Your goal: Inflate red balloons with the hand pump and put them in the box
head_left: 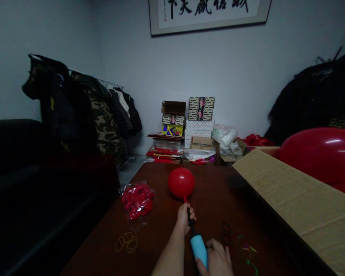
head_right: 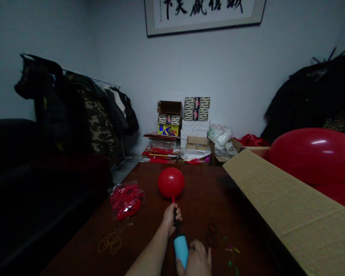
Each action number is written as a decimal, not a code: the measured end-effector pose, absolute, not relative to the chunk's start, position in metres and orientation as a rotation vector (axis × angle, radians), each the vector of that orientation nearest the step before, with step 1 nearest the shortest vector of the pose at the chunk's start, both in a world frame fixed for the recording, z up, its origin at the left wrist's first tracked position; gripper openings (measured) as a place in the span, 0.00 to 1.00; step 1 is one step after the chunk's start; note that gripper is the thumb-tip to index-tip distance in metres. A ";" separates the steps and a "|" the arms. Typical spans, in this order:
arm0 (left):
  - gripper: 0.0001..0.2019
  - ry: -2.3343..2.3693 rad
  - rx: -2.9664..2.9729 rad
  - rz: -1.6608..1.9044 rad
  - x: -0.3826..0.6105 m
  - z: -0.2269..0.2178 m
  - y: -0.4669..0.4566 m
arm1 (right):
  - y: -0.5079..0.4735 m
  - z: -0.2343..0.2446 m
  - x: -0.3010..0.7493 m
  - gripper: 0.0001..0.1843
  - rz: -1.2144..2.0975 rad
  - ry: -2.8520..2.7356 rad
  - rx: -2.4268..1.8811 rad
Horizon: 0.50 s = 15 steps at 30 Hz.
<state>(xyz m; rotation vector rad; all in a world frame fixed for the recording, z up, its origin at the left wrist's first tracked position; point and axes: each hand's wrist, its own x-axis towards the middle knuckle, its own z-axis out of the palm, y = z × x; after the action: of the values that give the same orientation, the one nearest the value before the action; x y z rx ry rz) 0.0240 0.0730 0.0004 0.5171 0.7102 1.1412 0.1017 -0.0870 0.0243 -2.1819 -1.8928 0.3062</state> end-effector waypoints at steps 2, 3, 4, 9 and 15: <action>0.16 0.706 0.515 1.151 0.024 -0.001 0.074 | -0.076 0.036 0.100 0.23 0.325 -1.869 -2.171; 0.16 0.705 0.514 1.154 0.024 -0.001 0.074 | -0.071 0.041 0.099 0.23 0.318 -1.847 -2.174; 0.16 0.705 0.515 1.153 0.024 -0.002 0.075 | -0.066 0.044 0.098 0.22 0.308 -1.831 -2.175; 0.16 0.715 0.508 1.146 0.024 -0.002 0.078 | -0.057 0.045 0.095 0.23 0.265 -1.826 -2.182; 0.15 0.719 0.509 1.144 0.024 0.000 0.077 | -0.072 0.038 0.088 0.25 0.143 -1.855 -2.277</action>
<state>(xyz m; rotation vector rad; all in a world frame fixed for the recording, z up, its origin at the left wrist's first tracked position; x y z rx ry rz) 0.0238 0.0770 0.0000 0.5095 0.7191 1.1439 0.0878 -0.0722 0.0384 -2.2773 -1.8553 0.1428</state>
